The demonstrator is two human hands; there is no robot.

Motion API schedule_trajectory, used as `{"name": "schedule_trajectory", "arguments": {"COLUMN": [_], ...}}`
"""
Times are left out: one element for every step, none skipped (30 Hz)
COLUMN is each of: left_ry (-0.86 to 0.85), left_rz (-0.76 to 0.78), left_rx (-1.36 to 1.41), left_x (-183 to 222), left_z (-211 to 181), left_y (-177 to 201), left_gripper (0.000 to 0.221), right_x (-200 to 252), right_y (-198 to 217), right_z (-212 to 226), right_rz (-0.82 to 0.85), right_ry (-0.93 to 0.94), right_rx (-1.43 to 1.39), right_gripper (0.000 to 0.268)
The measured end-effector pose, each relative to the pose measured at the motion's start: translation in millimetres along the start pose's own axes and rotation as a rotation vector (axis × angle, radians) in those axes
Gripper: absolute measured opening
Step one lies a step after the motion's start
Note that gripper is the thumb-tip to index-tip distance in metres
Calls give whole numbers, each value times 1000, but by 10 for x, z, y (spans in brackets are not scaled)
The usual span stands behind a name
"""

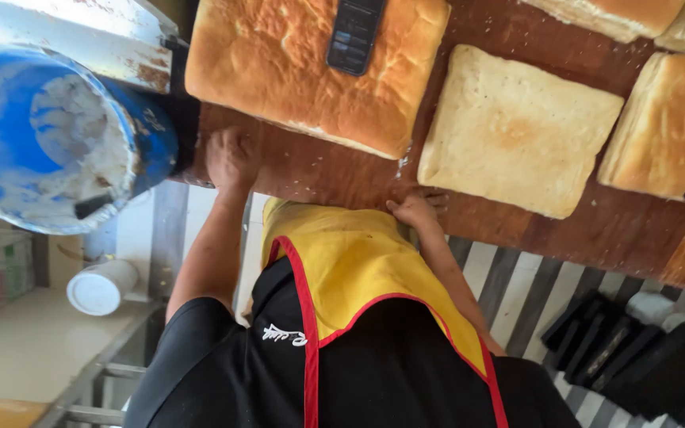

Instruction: The person assembles sandwiches by spreading a white creamy substance onto slices of bread using a knife, then placing another slice on top. The person repeats this process for multiple sandwiches on a wooden table.

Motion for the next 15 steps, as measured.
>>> {"name": "schedule_trajectory", "arguments": {"left_ry": [-17,43,107,92,74,55,45,102,164,159,170,181,184,180,179], "left_rz": [-2,-46,-86,-84,-42,0,5,28,38,29,40,51,50,56,63], "left_rx": [2,-73,-143,-136,-172,-207,-196,-189,-182,-172,-171,-170,-161,-157,-158], "left_x": [-72,-137,-174,-221,-193,-160,-180,-187,-245,-248,-249,-245,-252,-255,-241], "left_z": [44,133,195,233,254,274,257,272,280,282,297,310,307,298,309], "left_y": [23,74,104,53,-27,-107,-99,-86,-66,-59,-65,-82,-69,-70,-53], "left_gripper": [16,37,60,60,67,73,73,73,73,73,73,72,72,71,70], "right_x": [124,240,370,340,344,352,312,289,212,278,330,377,428,475,521], "right_y": [92,190,296,297,276,252,167,99,102,143,183,217,242,270,275], "right_z": [179,336,447,498,457,412,371,308,286,326,364,394,408,408,422], "right_rz": [-8,-35,-60,-65,-90,-115,-119,-144,-178,-192,-209,-225,-233,-253,-269], "right_ry": [-3,-44,-90,-100,-170,-240,-254,-289,-311,-313,-321,-328,-331,-346,-356], "right_rx": [-15,52,122,111,93,76,71,-9,-88,-91,-120,-149,-144,-151,-157], "right_gripper": [73,76,80,80,91,106,106,118,133,133,131,129,129,128,126]}}
Point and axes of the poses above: each hand's wrist, its own x-axis away from the middle knuckle, its own y-axis out of the back of the hand, z = x × y, the point moved 6 cm from there along -x, towards the middle knuckle, and after that the axes turned 9 degrees about -y, right-handed, at the moved point
